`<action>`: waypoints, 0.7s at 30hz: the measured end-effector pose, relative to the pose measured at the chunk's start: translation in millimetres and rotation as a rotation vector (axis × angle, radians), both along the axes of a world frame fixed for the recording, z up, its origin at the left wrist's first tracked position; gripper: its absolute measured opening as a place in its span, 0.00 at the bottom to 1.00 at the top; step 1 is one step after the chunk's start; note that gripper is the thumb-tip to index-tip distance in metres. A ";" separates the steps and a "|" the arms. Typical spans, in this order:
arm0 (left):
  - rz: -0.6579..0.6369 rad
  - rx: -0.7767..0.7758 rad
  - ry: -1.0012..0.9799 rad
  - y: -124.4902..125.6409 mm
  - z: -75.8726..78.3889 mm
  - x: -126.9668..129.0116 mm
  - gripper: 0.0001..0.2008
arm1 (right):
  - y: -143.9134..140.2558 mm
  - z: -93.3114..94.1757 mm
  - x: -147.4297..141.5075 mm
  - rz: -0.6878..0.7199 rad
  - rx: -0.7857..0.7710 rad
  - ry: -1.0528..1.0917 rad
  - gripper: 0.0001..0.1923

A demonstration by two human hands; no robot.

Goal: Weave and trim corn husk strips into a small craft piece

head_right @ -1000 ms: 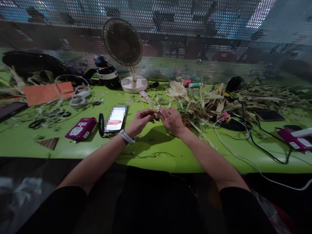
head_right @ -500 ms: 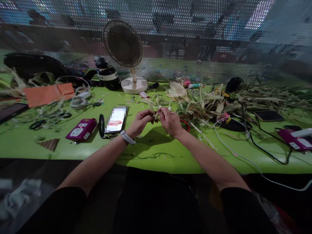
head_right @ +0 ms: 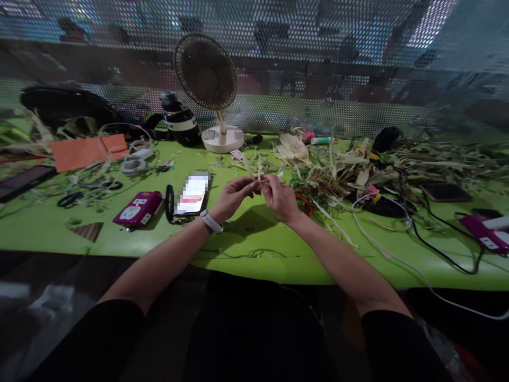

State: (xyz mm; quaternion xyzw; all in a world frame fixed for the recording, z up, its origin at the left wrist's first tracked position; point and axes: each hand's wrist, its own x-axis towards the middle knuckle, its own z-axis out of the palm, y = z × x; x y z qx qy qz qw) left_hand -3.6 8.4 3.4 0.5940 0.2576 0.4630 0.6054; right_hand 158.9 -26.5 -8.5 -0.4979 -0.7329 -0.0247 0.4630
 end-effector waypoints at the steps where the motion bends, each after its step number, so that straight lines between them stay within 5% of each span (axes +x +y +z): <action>1: -0.007 -0.007 -0.001 1.3 -0.9 -0.3 0.20 | -0.6 1.1 0.1 0.008 0.004 0.000 0.19; 21: 0.013 -0.083 -0.081 5.2 1.9 -3.7 0.20 | 0.3 2.2 19.3 0.003 0.372 -0.265 0.10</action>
